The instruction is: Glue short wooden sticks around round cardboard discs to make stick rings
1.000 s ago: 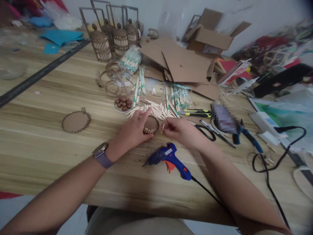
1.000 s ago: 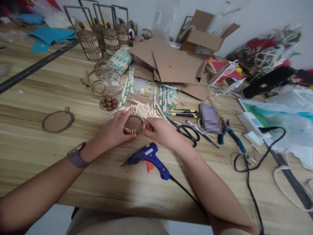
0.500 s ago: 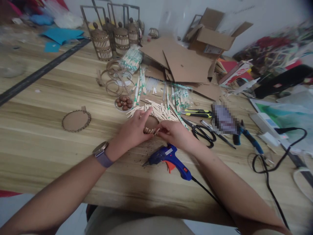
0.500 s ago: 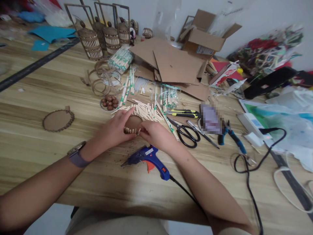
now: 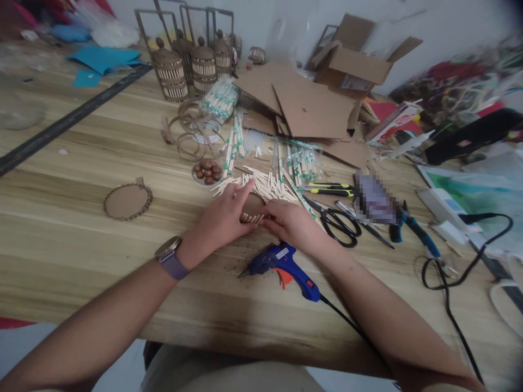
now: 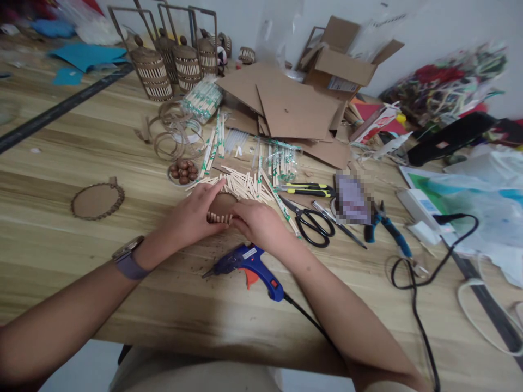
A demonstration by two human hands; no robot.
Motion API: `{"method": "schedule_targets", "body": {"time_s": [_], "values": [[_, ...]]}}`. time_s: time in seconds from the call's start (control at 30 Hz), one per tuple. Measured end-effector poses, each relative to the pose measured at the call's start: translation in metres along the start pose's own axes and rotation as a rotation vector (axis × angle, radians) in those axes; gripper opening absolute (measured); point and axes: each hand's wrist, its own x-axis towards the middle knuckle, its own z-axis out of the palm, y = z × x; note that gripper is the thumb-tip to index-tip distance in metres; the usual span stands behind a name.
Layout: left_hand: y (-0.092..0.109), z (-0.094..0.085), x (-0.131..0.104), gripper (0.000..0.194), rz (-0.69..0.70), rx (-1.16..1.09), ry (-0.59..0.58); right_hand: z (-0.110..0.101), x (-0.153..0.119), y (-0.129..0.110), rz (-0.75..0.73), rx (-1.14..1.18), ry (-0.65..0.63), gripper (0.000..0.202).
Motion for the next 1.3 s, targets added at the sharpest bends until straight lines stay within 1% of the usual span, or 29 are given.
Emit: {"method": "schedule_targets", "body": {"time_s": [0.17,0.37,0.53,0.83,1.17,1.3], "values": [[-0.0003,-0.0003,0.0001,0.093,0.022,-0.014,0.007,0.0011,-0.0002,0.0015,-0.025,-0.024,0.003,0.013],[-0.0012,-0.0001,-0.0003,0.096,0.024,-0.023,0.002,0.0007,0.0003,0.0018,-0.039,-0.033,-0.003,0.014],[-0.0027,0.0002,-0.0001,0.1,0.021,-0.029,-0.006,0.001,0.0003,0.0018,-0.047,-0.051,0.009,0.015],[-0.0042,-0.0002,0.0001,0.1,0.027,-0.037,-0.012,0.0029,-0.0004,0.0028,-0.075,-0.075,0.032,0.016],[-0.0059,0.0008,-0.0001,0.102,0.048,-0.056,-0.002,0.0028,-0.0006,0.005,-0.072,-0.046,0.026,0.015],[-0.0072,0.0023,-0.0004,0.099,0.033,-0.048,0.002,0.0041,0.0005,0.0047,-0.057,-0.032,0.015,0.014]]}}
